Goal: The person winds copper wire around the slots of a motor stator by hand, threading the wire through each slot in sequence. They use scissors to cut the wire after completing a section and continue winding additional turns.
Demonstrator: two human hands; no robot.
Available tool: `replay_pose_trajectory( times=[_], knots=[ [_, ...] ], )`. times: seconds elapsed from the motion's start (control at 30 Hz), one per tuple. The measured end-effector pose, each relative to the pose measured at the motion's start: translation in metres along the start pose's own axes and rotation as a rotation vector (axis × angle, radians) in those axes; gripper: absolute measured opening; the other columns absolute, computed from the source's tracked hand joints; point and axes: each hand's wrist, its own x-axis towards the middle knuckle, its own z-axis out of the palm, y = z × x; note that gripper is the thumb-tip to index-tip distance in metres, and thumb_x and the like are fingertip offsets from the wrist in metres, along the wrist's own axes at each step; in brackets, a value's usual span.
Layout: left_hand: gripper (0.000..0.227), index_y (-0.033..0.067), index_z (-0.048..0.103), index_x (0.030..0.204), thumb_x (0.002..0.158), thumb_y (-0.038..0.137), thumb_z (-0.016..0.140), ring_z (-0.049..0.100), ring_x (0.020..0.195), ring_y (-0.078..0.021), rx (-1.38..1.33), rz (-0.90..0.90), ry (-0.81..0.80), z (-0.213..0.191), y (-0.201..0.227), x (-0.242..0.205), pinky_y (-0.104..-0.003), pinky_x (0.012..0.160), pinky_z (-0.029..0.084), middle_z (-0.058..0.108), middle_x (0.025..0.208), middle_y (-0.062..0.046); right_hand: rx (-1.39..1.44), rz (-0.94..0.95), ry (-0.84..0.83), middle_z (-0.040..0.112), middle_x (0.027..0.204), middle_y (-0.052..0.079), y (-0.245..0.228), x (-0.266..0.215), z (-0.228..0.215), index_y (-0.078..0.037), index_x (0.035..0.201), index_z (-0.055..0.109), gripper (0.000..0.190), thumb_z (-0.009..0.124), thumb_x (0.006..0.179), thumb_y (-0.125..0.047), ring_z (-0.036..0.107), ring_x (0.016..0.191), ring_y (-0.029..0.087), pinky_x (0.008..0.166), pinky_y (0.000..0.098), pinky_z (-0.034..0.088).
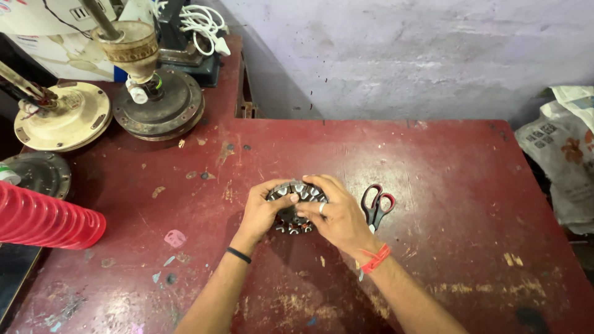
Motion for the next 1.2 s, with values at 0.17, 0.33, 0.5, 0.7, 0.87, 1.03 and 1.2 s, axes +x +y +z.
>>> replay_pose_trajectory(
  times=[0.17, 0.33, 0.5, 0.7, 0.87, 1.03, 1.2],
  knots=[
    [0.031, -0.0017, 0.075, 0.111, 0.081, 0.005, 0.079, 0.070, 0.084, -0.0107, 0.090, 0.008, -0.012, -0.002, 0.003, -0.003, -0.028, 0.078, 0.057, 0.078, 0.096, -0.006, 0.033, 0.057, 0.020, 0.065, 0.132, 0.013, -0.008, -0.007, 0.003, -0.010, 0.090, 0.080, 0.015, 0.084, 0.076, -0.012, 0.058, 0.125, 0.033, 0.103, 0.0421, 0.047],
    [0.032, -0.0001, 0.074, 0.112, 0.082, 0.008, 0.080, 0.070, 0.088, -0.0115, 0.144, 0.016, -0.026, -0.005, 0.008, -0.005, -0.028, 0.081, 0.058, 0.078, 0.099, -0.006, 0.103, 0.142, -0.042, 0.067, 0.126, 0.008, -0.013, -0.018, -0.003, -0.009, 0.086, 0.080, 0.009, 0.082, 0.077, -0.011, 0.058, 0.125, 0.029, 0.102, 0.0407, 0.050],
    [0.034, 0.0028, 0.074, 0.113, 0.081, 0.010, 0.080, 0.071, 0.090, -0.0122, 0.280, 0.017, -0.028, -0.005, 0.020, -0.005, -0.029, 0.084, 0.058, 0.078, 0.100, -0.005, 0.171, 0.273, 0.024, 0.066, 0.128, 0.009, 0.002, -0.001, -0.002, -0.007, 0.095, 0.079, 0.012, 0.076, 0.084, -0.010, 0.066, 0.114, 0.024, 0.092, 0.0350, 0.059],
    [0.038, 0.0048, 0.074, 0.113, 0.078, 0.014, 0.083, 0.072, 0.095, -0.0151, 0.486, 0.071, 0.018, 0.004, 0.050, -0.014, -0.030, 0.088, 0.056, 0.078, 0.103, -0.008, 0.194, 0.395, 0.027, 0.079, 0.100, 0.008, 0.018, 0.021, 0.009, -0.002, 0.102, 0.078, 0.018, 0.078, 0.087, -0.011, 0.075, 0.090, 0.016, 0.078, 0.0283, 0.057],
    [0.031, 0.0029, 0.074, 0.099, 0.073, 0.016, 0.083, 0.068, 0.093, -0.0295, 0.854, 0.556, 0.383, 0.026, 0.087, -0.041, -0.036, 0.080, 0.055, 0.074, 0.098, -0.016, 0.391, 0.621, -0.046, 0.080, 0.086, 0.006, 0.023, 0.025, 0.015, -0.002, 0.101, 0.079, 0.017, 0.076, 0.087, -0.011, 0.070, 0.076, 0.010, 0.067, 0.0260, 0.057],
    [0.030, 0.0049, 0.075, 0.087, 0.088, 0.034, 0.079, 0.070, 0.067, -0.0194, 0.718, -0.181, 0.203, 0.058, 0.089, -0.059, -0.032, 0.066, 0.055, 0.073, 0.075, -0.009, 0.419, 0.653, -0.125, 0.081, 0.086, 0.006, 0.031, 0.028, 0.015, 0.000, 0.100, 0.079, 0.017, 0.076, 0.086, -0.009, 0.071, 0.075, 0.009, 0.067, 0.0261, 0.057],
    [0.016, 0.0022, 0.072, 0.092, 0.089, 0.018, 0.073, 0.067, 0.068, -0.0151, 0.256, -0.259, 0.033, 0.059, 0.057, -0.051, -0.030, 0.061, 0.053, 0.075, 0.079, -0.008, 0.483, 0.610, -0.122, 0.080, 0.087, 0.007, 0.041, 0.025, 0.014, 0.002, 0.099, 0.078, 0.017, 0.077, 0.085, -0.009, 0.071, 0.077, 0.010, 0.069, 0.0258, 0.057]
  ],
)
